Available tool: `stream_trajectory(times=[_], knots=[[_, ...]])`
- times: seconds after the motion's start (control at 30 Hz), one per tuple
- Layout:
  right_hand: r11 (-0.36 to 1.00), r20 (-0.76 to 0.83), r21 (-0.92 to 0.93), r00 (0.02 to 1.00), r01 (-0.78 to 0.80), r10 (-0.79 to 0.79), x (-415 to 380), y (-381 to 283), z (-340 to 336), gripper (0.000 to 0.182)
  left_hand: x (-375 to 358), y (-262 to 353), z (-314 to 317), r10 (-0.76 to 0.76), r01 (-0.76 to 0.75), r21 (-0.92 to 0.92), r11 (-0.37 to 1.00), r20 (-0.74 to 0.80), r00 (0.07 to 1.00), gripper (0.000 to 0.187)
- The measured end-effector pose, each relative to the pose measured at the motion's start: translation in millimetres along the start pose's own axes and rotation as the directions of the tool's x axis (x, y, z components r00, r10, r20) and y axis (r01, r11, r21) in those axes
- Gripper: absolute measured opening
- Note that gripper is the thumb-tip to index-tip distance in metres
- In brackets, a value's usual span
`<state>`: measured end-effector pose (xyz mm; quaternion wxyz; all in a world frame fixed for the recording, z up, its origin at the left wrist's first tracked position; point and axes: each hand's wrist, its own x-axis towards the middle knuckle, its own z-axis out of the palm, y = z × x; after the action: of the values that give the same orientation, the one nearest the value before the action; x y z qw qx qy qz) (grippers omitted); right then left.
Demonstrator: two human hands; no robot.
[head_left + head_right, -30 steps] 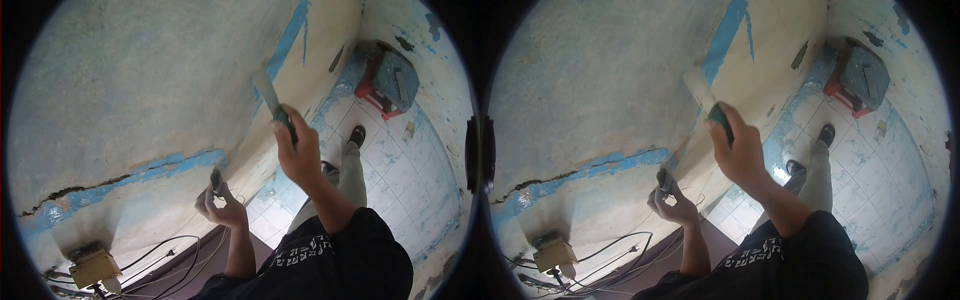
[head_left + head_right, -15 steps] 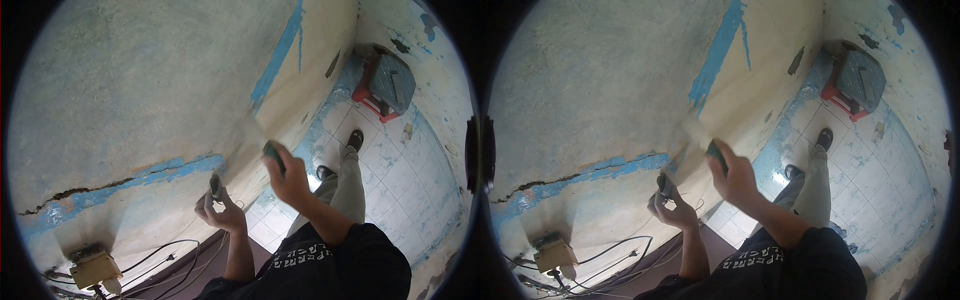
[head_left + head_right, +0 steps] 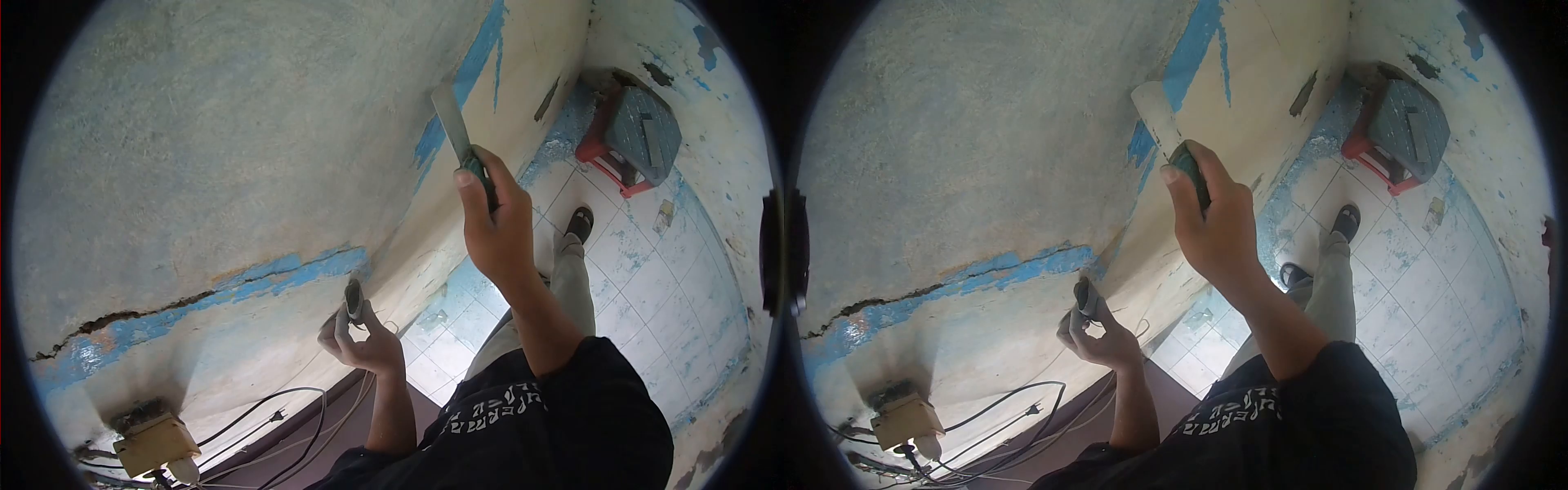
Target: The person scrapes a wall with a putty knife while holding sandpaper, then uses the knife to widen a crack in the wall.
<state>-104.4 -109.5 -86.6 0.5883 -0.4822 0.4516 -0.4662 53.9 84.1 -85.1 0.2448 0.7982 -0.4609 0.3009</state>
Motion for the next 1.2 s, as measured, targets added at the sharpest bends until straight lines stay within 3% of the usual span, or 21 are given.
stream_trajectory(times=[0.1,0.13,0.23,0.37,0.57,0.63,0.77,0.93,0.97,1.03,1.1,1.13,1.2], knots=[[0.997,0.047,-0.074,0.998,-0.026,0.030,-38,27,13,0.041,2,3,-1,-0.026,0.027,-0.029,0.999,0.023,0.999,0.032],[0.998,0.100,-0.059,0.995,0.031,-0.025,-59,41,20,0.045,0,1,0,-0.050,0.051,-0.034,0.998,0.017,0.999,0.031],[0.995,0.243,-0.025,0.965,-0.094,0.098,-61,23,15,0.044,1,1,-2,-0.048,0.049,-0.019,0.999,0.042,0.998,0.031],[0.986,0.257,-0.103,0.955,-0.129,0.152,-59,17,4,0.043,-2,-1,1,-0.049,0.049,-0.013,0.999,0.009,0.999,0.032],[0.992,-0.010,-0.085,0.996,0.092,-0.093,-39,33,19,0.040,4,2,2,-0.025,0.025,-0.022,0.999,0.005,1.000,0.033],[0.996,0.044,-0.042,0.995,-0.083,0.085,-10,-4,3,0.037,-2,1,-9,-0.028,0.029,-0.012,1.000,0.024,0.999,0.033],[0.990,0.073,-0.070,0.990,0.126,-0.121,-63,50,22,0.045,5,4,1,-0.025,0.025,-0.018,1.000,0.011,1.000,0.034],[0.999,0.025,-0.037,1.000,0.019,-0.018,-17,20,4,0.043,0,0,1,-0.018,0.018,-0.013,1.000,0.030,0.999,0.033],[0.995,0.042,-0.063,0.996,-0.072,0.075,0,-1,-4,0.042,0,0,0,-0.016,0.017,-0.015,1.000,0.027,0.999,0.033],[0.997,-0.009,-0.048,0.998,0.056,-0.056,-5,9,2,0.042,-1,1,-2,-0.015,0.015,-0.012,1.000,0.027,1.000,0.033],[0.995,0.059,-0.099,0.998,0.027,-0.021,-42,35,12,0.041,2,1,1,0.000,0.001,-0.024,1.000,0.018,1.000,0.033],[0.994,0.070,-0.059,0.994,0.087,-0.083,-58,45,19,0.042,1,-1,0,-0.006,0.007,-0.031,1.000,0.017,1.000,0.033],[0.999,0.066,-0.029,0.997,0.041,-0.039,-56,40,19,0.040,1,1,0,-0.028,0.028,-0.014,0.999,0.023,0.999,0.033]])
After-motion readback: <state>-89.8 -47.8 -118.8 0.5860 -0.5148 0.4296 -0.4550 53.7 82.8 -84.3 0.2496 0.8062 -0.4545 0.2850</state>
